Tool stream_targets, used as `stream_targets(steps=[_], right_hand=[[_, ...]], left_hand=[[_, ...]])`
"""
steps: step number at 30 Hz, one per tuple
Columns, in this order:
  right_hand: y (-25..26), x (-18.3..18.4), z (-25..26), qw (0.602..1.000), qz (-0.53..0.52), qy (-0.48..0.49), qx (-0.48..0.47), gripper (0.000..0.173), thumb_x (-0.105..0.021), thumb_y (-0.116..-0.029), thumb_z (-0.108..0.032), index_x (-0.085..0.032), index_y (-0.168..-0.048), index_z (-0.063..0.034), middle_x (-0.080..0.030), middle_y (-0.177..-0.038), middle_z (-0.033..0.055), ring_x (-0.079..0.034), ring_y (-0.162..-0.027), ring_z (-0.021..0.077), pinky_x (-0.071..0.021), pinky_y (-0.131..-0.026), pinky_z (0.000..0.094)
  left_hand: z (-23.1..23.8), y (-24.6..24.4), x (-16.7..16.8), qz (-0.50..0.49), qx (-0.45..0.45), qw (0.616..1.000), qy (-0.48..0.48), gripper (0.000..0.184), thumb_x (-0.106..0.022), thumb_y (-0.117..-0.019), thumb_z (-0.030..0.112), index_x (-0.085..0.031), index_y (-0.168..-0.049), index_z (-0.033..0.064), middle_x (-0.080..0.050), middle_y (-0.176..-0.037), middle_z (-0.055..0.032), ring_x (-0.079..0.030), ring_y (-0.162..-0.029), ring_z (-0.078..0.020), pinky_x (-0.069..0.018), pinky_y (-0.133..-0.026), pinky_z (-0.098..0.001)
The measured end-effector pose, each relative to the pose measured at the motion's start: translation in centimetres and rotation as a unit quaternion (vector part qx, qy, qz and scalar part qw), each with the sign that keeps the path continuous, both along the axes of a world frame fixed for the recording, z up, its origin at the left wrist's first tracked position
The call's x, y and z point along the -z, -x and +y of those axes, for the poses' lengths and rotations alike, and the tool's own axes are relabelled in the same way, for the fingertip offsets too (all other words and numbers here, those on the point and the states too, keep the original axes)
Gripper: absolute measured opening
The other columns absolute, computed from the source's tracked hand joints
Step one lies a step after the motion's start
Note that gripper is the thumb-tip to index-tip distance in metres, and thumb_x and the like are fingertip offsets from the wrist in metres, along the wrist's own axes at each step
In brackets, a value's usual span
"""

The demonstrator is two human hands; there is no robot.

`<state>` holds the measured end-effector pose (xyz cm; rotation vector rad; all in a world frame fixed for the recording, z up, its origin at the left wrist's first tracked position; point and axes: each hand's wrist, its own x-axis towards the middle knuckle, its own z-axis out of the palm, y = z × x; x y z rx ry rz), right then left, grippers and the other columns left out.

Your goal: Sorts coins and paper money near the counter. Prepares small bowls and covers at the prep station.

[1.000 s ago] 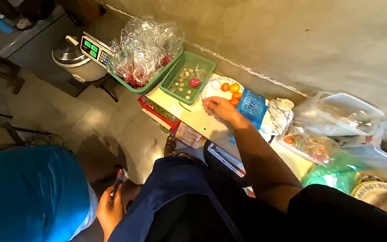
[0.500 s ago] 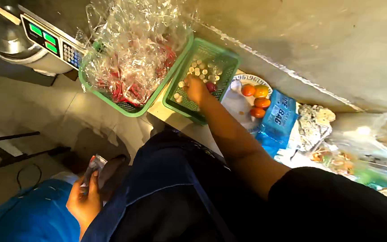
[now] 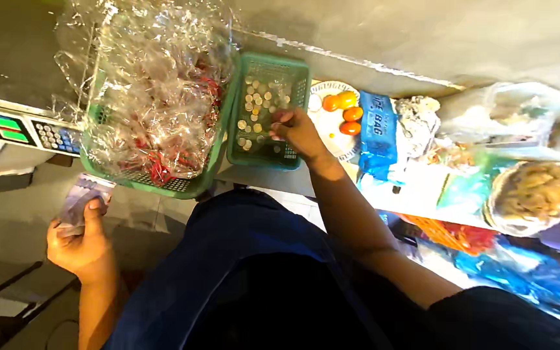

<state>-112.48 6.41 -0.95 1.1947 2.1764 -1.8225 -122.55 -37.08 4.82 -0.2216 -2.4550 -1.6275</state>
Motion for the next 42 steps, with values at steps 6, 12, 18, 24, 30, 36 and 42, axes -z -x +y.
stream_targets(steps=[6,12,18,24,30,36,42], right_hand=[[1.5,0.9,-1.0,0.997,-0.067,-0.003,-0.023,0.035,-0.046,-0.1091,-0.024,-0.056,-0.134,-0.0015,-0.064,-0.114,0.0177,-0.069,-0.085,0.0239,-0.0612,-0.074,0.0432],[5.9,2.1,-2.7,0.932,-0.229,-0.238,-0.15,0.035,-0.053,-0.1049,-0.03,-0.066,-0.125,-0.0047,-0.07,-0.117,0.0229,-0.067,-0.112,0.043,-0.0524,-0.092,0.0654],[6.8,3.1,-3.8,0.931,-0.234,-0.251,-0.123,0.036,-0.053,-0.1059,-0.027,-0.058,-0.131,-0.0025,-0.069,-0.119,0.0233,-0.068,-0.112,0.042,-0.0542,-0.092,0.0613],[6.2,3.1,-1.5,0.98,-0.16,-0.097,-0.076,0.036,-0.065,-0.0991,-0.025,-0.063,-0.123,0.0007,-0.067,-0.116,0.0231,-0.066,-0.105,0.0369,-0.0531,-0.09,0.0584],[5.2,1.1,1.5,0.98,0.042,0.166,0.101,0.029,-0.06,-0.0965,-0.012,-0.052,-0.123,-0.0026,-0.061,-0.102,0.0081,-0.064,-0.08,0.0156,-0.0596,-0.072,0.0347],[9.7,1.5,3.6,0.985,-0.067,-0.073,-0.142,0.035,-0.071,-0.0937,-0.017,-0.064,-0.124,-0.0003,-0.068,-0.114,0.02,-0.067,-0.099,0.0313,-0.0546,-0.087,0.0527],[12.3,2.7,2.4,0.915,-0.175,-0.195,-0.307,0.041,-0.073,-0.0945,-0.022,-0.064,-0.125,0.0027,-0.062,-0.128,0.0288,-0.058,-0.124,0.0472,-0.0437,-0.102,0.0693]], left_hand=[[0.4,0.0,0.5,-0.003,0.053,0.998,0.031,0.023,-0.069,-0.095,0.005,-0.058,-0.107,-0.0116,-0.071,-0.093,0.0,-0.071,-0.087,-0.0037,-0.0609,-0.084,-0.0262],[-0.4,-1.0,-0.9,0.014,0.02,0.996,0.087,0.026,-0.069,-0.0941,0.003,-0.058,-0.107,-0.0166,-0.072,-0.096,-0.0043,-0.071,-0.09,-0.0015,-0.0602,-0.086,-0.0234],[-1.1,-2.9,-2.1,-0.011,-0.04,0.995,0.091,0.027,-0.069,-0.0929,0.001,-0.057,-0.108,-0.0173,-0.071,-0.096,-0.0023,-0.069,-0.09,0.0018,-0.0588,-0.086,-0.0202],[-1.8,-4.5,-2.0,0.004,-0.032,0.993,0.118,0.025,-0.07,-0.093,0.003,-0.059,-0.103,-0.0165,-0.071,-0.093,-0.0027,-0.069,-0.087,0.003,-0.0586,-0.083,-0.0181],[-2.0,-4.8,-2.7,0.003,-0.061,0.986,0.156,0.027,-0.07,-0.0928,0.003,-0.059,-0.103,-0.019,-0.07,-0.093,-0.0075,-0.067,-0.087,0.0048,-0.0564,-0.083,-0.0151],[-2.2,-5.1,-2.8,0.02,-0.04,0.99,0.135,0.027,-0.069,-0.093,0.003,-0.058,-0.106,-0.0185,-0.071,-0.097,-0.007,-0.069,-0.092,0.002,-0.0582,-0.086,-0.0183],[-2.4,-6.0,-2.9,0.036,-0.028,0.986,0.16,0.027,-0.069,-0.0927,0.001,-0.059,-0.104,-0.0208,-0.072,-0.097,-0.01,-0.069,-0.092,0.0017,-0.0579,-0.086,-0.0186]])
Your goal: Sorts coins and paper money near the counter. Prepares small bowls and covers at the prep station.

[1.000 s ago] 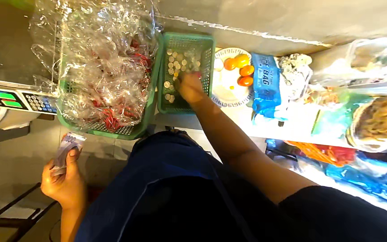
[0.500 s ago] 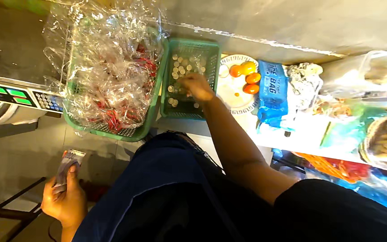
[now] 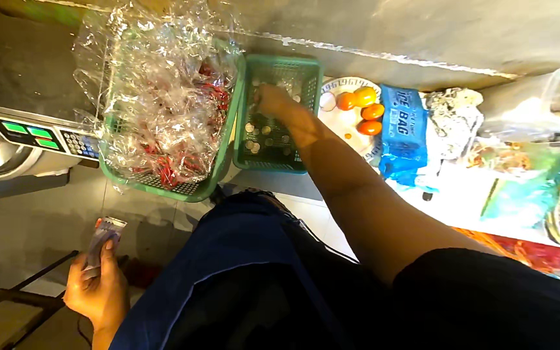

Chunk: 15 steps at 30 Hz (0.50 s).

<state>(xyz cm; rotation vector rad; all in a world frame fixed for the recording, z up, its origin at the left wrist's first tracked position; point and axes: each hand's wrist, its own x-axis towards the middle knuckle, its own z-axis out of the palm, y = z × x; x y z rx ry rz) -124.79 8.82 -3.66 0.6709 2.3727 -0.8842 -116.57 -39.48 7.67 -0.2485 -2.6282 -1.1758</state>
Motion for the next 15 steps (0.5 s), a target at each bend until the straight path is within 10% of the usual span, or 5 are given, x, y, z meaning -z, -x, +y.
stream_targets(steps=[7,10,15], right_hand=[[-1.6,-0.6,3.3,0.918,0.115,0.293,0.241,0.031,-0.067,-0.0938,-0.019,-0.064,-0.121,-0.0039,-0.065,-0.105,0.0076,-0.06,-0.083,0.0133,-0.053,-0.071,0.033],[-2.6,-1.7,5.0,0.895,0.161,0.321,0.265,0.037,-0.064,-0.089,-0.012,-0.057,-0.124,-0.0042,-0.062,-0.114,0.0089,-0.062,-0.097,0.0178,-0.0566,-0.079,0.0364],[-1.9,-2.6,4.8,0.982,0.086,0.087,0.141,0.029,-0.068,-0.0975,-0.019,-0.068,-0.119,0.0001,-0.068,-0.115,0.0212,-0.066,-0.103,0.0337,-0.0519,-0.091,0.056]], left_hand=[[-0.4,-1.3,-0.4,0.001,-0.037,0.999,0.014,0.027,-0.07,-0.0919,0.001,-0.059,-0.103,-0.0207,-0.071,-0.097,-0.0109,-0.068,-0.092,0.0038,-0.0564,-0.087,-0.0161],[0.0,-1.6,-0.5,0.006,-0.043,0.999,0.023,0.026,-0.07,-0.0921,0.001,-0.06,-0.101,-0.0215,-0.07,-0.096,-0.0128,-0.067,-0.093,0.0046,-0.0547,-0.087,-0.014],[0.0,-1.9,-0.3,0.004,-0.033,0.999,0.021,0.027,-0.069,-0.0929,0.002,-0.059,-0.101,-0.0216,-0.071,-0.096,-0.0124,-0.067,-0.093,0.0047,-0.055,-0.087,-0.0143]])
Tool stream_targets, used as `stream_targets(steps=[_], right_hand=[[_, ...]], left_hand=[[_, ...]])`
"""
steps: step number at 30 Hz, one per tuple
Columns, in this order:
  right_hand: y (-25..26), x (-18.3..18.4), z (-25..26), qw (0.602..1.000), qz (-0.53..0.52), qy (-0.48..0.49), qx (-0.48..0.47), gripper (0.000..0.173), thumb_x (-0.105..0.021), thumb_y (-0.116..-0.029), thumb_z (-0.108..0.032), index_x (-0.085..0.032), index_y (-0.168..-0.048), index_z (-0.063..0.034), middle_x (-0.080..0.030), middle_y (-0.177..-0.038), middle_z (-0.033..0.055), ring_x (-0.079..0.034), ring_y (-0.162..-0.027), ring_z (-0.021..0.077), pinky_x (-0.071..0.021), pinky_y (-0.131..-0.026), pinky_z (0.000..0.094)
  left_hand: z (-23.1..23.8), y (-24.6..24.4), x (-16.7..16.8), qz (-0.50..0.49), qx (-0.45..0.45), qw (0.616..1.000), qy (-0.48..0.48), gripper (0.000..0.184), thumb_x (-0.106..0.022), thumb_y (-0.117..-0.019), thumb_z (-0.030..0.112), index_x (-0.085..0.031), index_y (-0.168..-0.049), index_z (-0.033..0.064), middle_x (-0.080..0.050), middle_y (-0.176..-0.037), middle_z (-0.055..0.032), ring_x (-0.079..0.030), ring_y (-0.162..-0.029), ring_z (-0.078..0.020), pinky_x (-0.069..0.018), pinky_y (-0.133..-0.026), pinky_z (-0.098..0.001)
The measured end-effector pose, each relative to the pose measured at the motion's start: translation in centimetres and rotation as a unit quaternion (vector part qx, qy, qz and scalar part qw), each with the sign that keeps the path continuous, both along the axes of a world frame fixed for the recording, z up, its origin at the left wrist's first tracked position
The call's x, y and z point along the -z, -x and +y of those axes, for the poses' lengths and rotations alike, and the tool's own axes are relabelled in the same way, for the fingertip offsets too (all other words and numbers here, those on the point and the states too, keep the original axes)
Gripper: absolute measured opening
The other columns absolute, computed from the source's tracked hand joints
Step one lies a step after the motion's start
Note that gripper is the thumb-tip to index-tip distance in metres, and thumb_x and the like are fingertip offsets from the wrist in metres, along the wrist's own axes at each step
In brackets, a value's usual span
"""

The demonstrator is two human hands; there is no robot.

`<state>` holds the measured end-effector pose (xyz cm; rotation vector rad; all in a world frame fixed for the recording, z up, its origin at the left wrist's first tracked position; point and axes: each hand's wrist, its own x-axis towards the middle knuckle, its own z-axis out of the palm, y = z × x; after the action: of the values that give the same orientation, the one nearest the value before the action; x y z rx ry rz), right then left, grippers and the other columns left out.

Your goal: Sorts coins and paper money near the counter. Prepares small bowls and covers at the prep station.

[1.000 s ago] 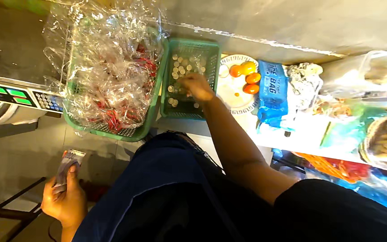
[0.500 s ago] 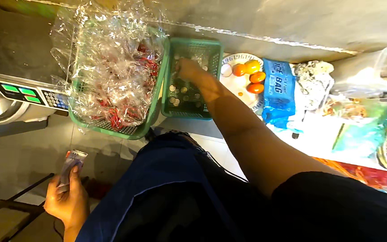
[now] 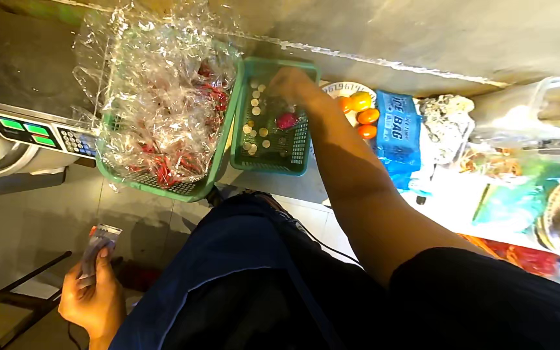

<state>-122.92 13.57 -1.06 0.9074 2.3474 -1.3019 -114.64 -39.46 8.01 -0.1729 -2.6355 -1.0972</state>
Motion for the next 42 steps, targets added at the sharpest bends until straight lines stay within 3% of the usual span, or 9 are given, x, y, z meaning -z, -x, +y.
stream_targets(steps=[4,16,19,22,23,26,34,38,42], right_hand=[[0.5,2.4,-0.8,0.977,-0.072,-0.118,-0.162,0.029,-0.071,-0.0952,-0.023,-0.072,-0.118,-0.0048,-0.068,-0.12,0.0239,-0.063,-0.116,0.0458,-0.0464,-0.096,0.0728],[1.6,3.4,-1.3,0.969,-0.129,-0.116,-0.175,0.039,-0.076,-0.0914,-0.029,-0.071,-0.117,-0.0001,-0.067,-0.122,0.0259,-0.061,-0.119,0.0458,-0.0452,-0.098,0.0714],[0.7,2.0,-0.4,0.99,-0.071,-0.011,-0.121,0.035,-0.071,-0.097,-0.029,-0.07,-0.117,0.0,-0.067,-0.111,0.0218,-0.063,-0.097,0.0352,-0.0502,-0.085,0.059],[-1.1,0.2,1.3,0.987,0.066,0.145,0.024,0.024,-0.066,-0.0976,-0.026,-0.063,-0.114,-0.009,-0.06,-0.086,0.0004,-0.051,-0.062,0.0071,-0.0464,-0.054,0.0256],[-1.4,-0.2,2.0,0.973,0.097,0.202,0.062,0.023,-0.062,-0.0971,-0.021,-0.058,-0.117,-0.0091,-0.059,-0.09,-0.0011,-0.052,-0.065,0.0057,-0.0465,-0.056,0.0239],[-1.9,-1.0,3.6,0.964,0.101,0.223,0.1,0.034,-0.057,-0.0921,-0.013,-0.05,-0.125,-0.0082,-0.061,-0.106,0.0029,-0.06,-0.081,0.0106,-0.0535,-0.068,0.0289],[0.7,1.5,-1.4,0.982,-0.074,-0.156,-0.078,0.033,-0.061,-0.1008,-0.027,-0.068,-0.125,-0.0053,-0.067,-0.125,0.0247,-0.063,-0.118,0.0461,-0.0476,-0.095,0.0713],[1.2,2.1,-2.7,0.965,-0.106,-0.225,-0.086,0.038,-0.059,-0.1004,-0.02,-0.06,-0.136,-0.0086,-0.064,-0.131,0.0254,-0.06,-0.122,0.0492,-0.0478,-0.092,0.0724],[0.3,1.9,-1.2,0.997,0.009,-0.069,-0.028,0.039,-0.067,-0.0984,-0.031,-0.065,-0.123,-0.0008,-0.068,-0.118,0.0226,-0.065,-0.111,0.0388,-0.0504,-0.094,0.063]], left_hand=[[-0.2,-0.2,0.0,-0.005,0.01,1.0,0.011,0.027,-0.07,-0.0928,0.002,-0.06,-0.103,-0.0219,-0.071,-0.097,-0.0141,-0.067,-0.093,0.0037,-0.0551,-0.087,-0.0149],[0.4,-0.6,0.2,0.004,0.008,1.0,0.017,0.027,-0.069,-0.0931,0.003,-0.061,-0.101,-0.022,-0.071,-0.095,-0.016,-0.067,-0.092,0.0046,-0.0536,-0.086,-0.0127],[0.4,-0.6,0.2,0.01,0.013,1.0,0.009,0.025,-0.069,-0.0926,0.001,-0.061,-0.1,-0.0218,-0.071,-0.094,-0.015,-0.068,-0.091,0.004,-0.0548,-0.086,-0.014],[0.1,-0.9,0.2,0.006,-0.011,0.999,0.033,0.027,-0.07,-0.0933,0.005,-0.062,-0.1,-0.0209,-0.071,-0.093,-0.0153,-0.066,-0.09,0.0051,-0.0532,-0.085,-0.0121],[0.0,-1.0,0.2,0.0,-0.012,0.999,0.03,0.027,-0.07,-0.0936,0.004,-0.062,-0.101,-0.0209,-0.071,-0.094,-0.0148,-0.067,-0.09,0.005,-0.0538,-0.085,-0.0124],[0.1,-1.1,0.4,-0.003,-0.006,1.0,0.012,0.027,-0.068,-0.0939,0.003,-0.061,-0.101,-0.0215,-0.071,-0.094,-0.0144,-0.067,-0.09,0.0047,-0.0545,-0.086,-0.0134],[0.7,-1.2,0.7,0.0,0.001,1.0,0.026,0.028,-0.07,-0.0934,0.006,-0.062,-0.099,-0.0209,-0.071,-0.092,-0.0167,-0.067,-0.089,0.0044,-0.0532,-0.084,-0.0123],[0.5,-1.3,0.6,0.003,-0.003,0.999,0.038,0.028,-0.07,-0.0937,0.007,-0.063,-0.099,-0.0197,-0.071,-0.091,-0.0163,-0.067,-0.088,0.0042,-0.0535,-0.083,-0.0125],[0.5,-1.7,0.6,0.015,-0.003,0.999,0.042,0.028,-0.07,-0.0933,0.006,-0.063,-0.098,-0.0206,-0.071,-0.092,-0.0191,-0.067,-0.09,0.0032,-0.0527,-0.085,-0.0126]])
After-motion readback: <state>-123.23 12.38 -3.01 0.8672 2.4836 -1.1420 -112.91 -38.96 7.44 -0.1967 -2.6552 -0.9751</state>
